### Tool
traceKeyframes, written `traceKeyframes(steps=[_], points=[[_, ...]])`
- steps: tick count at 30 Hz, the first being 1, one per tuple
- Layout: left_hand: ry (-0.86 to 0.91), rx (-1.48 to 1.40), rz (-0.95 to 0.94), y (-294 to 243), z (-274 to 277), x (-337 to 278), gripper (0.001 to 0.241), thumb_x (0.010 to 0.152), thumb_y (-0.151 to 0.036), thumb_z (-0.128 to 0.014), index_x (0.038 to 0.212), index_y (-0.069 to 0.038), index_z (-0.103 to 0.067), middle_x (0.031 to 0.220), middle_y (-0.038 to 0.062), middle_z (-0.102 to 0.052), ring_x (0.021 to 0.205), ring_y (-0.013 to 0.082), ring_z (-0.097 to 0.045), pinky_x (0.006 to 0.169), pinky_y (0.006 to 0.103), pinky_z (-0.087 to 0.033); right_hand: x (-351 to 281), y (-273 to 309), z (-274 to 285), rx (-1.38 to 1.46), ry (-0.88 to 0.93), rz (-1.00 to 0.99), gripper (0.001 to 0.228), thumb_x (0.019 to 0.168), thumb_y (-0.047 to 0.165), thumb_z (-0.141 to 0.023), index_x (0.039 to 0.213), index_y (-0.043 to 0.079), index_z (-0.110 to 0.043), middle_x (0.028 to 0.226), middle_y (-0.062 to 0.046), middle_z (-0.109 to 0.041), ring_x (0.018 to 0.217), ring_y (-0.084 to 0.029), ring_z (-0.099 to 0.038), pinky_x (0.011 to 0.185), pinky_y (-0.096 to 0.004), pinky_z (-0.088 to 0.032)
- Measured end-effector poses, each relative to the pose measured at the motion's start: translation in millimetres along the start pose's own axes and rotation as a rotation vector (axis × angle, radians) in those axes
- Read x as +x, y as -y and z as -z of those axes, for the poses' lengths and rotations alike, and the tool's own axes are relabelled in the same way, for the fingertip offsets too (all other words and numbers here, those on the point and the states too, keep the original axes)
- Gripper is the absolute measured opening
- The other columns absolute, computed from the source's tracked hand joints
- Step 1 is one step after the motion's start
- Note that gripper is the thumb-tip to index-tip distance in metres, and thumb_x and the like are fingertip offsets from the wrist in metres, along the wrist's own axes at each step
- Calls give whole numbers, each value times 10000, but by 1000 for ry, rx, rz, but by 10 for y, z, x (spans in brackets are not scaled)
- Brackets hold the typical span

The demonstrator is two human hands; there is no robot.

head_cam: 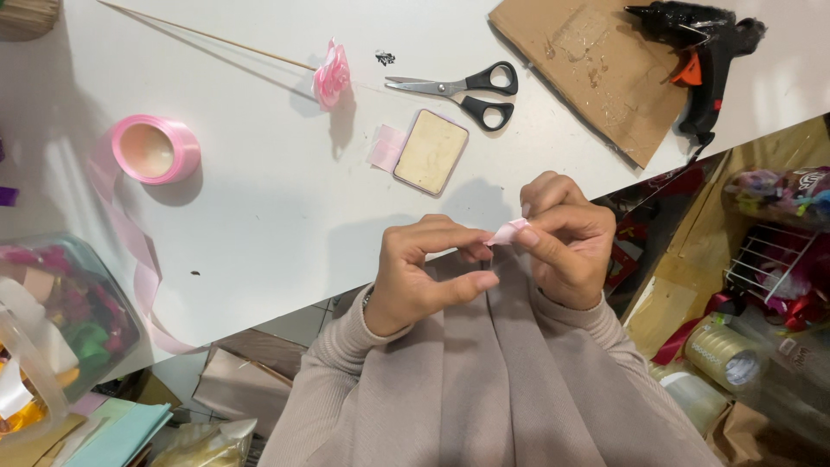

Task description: The person crafts a pink ribbon rose by folding a ribbon strip and securing it with a hot glue gun. They attach the finished rose to a wooden stick and place it in a basket with other roses. The person then begins crafting another rose using the same materials.

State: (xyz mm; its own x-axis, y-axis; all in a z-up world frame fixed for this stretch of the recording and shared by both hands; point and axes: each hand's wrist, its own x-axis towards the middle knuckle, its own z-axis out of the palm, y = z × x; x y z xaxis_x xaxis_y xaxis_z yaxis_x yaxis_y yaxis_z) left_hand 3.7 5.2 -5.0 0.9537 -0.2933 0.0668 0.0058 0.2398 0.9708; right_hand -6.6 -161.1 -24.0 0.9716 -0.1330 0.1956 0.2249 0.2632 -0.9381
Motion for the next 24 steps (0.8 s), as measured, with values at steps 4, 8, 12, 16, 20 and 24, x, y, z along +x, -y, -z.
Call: traceKeyframes(steps=[4, 8, 12, 16, 20, 24], points=[[-63, 19, -22, 102, -29, -16, 626, 512, -256, -890, 1050, -34, -661, 846, 110, -700, 585, 131, -607, 567, 237, -523, -40, -63, 17, 56, -54, 24, 80, 721, 50, -673, 692, -21, -652, 656, -29, -420, 721, -149, -427, 689, -315, -384], [-129, -101, -41, 76, -151, -26, 988, 660, -93, -823, 1437, -64, -214, 950, 106, -680, 615, 49, -517, 627, 192, -475, -73, -83, 1, 64, -97, 36, 77, 734, 65, -669, 697, 2, -646, 665, -14, -392, 739, -149, -422, 707, -312, -379], [-199, -134, -82, 180, -219, -34, 889, 759, 33, -724, 1449, -25, -166, 786, 64, -689, 551, 24, -471, 556, 173, -435, -85, -108, -18, 50, -112, 52, 96, 737, 75, -685, 701, -6, -649, 651, -13, -389, 731, -144, -425, 705, -293, -387], [-238, -138, -63, 198, -231, -40, 946, 719, 46, -745, 1449, -21, -148, 753, 83, -685, 509, 48, -447, 499, 172, -414, -109, -139, 70, 16, -101, -13, 399, 623, 307, -791, 796, -33, -673, 689, -64, -441, 742, -162, -463, 687, -268, -400], [-255, -108, -36, 164, -274, -47, 931, 702, 19, -761, 1435, -3, -187, 740, 86, -692, 499, 51, -415, 470, 160, -369, -135, -162, 128, 23, -29, -88, 740, 451, 475, -821, 900, -89, -655, 734, -109, -463, 751, -171, -468, 738, -269, -424], [-285, -97, -24, 164, -314, -51, 915, 693, 17, -770, 1425, 2, -222, 742, 95, -694, 485, 38, -363, 430, 134, -320, -133, -98, 106, 135, -33, -114, 865, 517, 691, -726, 977, -38, -645, 786, -96, -492, 808, -156, -471, 785, -274, -419]])
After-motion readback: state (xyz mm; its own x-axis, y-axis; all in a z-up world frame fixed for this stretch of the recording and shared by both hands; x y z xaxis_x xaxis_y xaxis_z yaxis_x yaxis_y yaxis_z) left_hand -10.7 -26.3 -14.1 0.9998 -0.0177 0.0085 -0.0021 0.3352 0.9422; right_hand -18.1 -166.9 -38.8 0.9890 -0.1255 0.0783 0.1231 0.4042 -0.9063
